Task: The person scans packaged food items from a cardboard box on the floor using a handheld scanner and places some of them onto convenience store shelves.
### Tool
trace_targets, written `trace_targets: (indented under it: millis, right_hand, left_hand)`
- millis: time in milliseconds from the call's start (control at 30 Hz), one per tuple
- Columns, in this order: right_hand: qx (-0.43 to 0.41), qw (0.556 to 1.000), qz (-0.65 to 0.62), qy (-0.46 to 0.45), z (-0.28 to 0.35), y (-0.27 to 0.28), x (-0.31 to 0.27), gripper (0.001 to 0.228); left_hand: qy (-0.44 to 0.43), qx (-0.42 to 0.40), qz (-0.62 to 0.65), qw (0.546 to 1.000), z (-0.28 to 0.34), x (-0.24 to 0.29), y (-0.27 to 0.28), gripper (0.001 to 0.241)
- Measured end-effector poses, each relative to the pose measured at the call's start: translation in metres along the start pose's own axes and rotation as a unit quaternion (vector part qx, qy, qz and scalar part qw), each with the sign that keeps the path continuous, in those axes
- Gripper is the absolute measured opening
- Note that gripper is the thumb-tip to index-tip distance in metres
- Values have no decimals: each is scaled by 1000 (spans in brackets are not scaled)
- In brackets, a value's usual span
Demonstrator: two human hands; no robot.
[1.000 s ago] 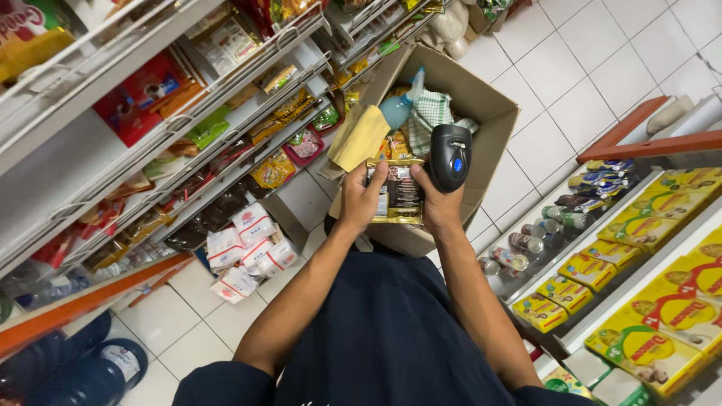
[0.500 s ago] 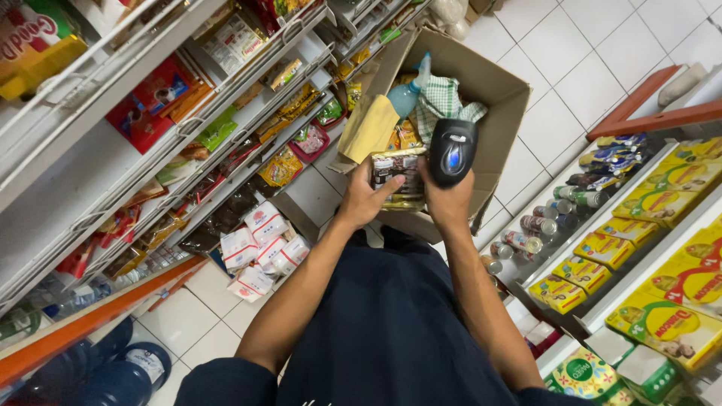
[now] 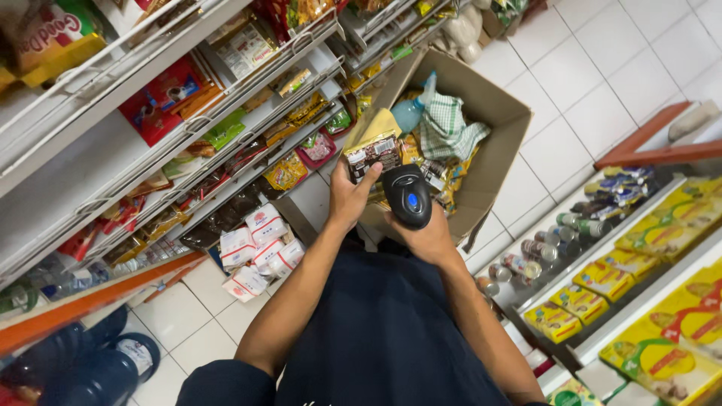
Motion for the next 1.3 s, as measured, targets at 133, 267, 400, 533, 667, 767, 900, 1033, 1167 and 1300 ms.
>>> trace_targets:
  millis: [133, 267, 400, 533, 667, 767, 900, 1033, 1167, 1300]
  right_hand:
    - [-47, 998, -28, 26, -2, 16, 10, 28]
    - [-45, 985, -168, 10, -3, 29, 33, 31]
    - [-19, 965, -259, -43, -8, 41, 64, 30]
    - [-11, 980, -191, -60, -19, 49, 90, 31]
    - [-37, 986, -159, -16, -31, 48, 109, 30]
    - [-77, 988, -133, -14, -36, 49, 128, 33]
    - [-167, 963, -209, -25, -59, 74, 171, 50]
    - [16, 953, -287, -97, -123, 81, 236, 59]
    - [95, 984, -130, -80, -181, 87, 288, 57]
    - [-18, 930, -254, -265, -192, 78, 314, 49]
  left_hand:
    - [-10, 17, 20, 1000, -1, -8, -7, 51]
    - [3, 77, 91, 993, -5, -24, -7, 48]
    - [-15, 94, 224, 970, -4, -33, -4, 40]
    - [76, 113, 276, 952, 13, -42, -10, 41]
    - [106, 89, 240, 961, 21, -59, -42, 50]
    - [89, 43, 168, 981, 25, -68, -54, 72]
    - [139, 63, 84, 985, 20, -77, -58, 80]
    - [155, 87, 68, 982, 19, -82, -63, 72]
    - [152, 78, 163, 972, 15, -89, -73, 72]
    - [152, 58, 179, 970, 17, -94, -77, 75]
Point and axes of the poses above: each hand's wrist, its own z-axis away from the middle knuckle, its own y-axis out of the back of the hand, x = y × z, the point moved 3 cm from there along -z, towards the middle knuckle, and after that the axes turned 10 degrees about -x, right-handed, at the moved point
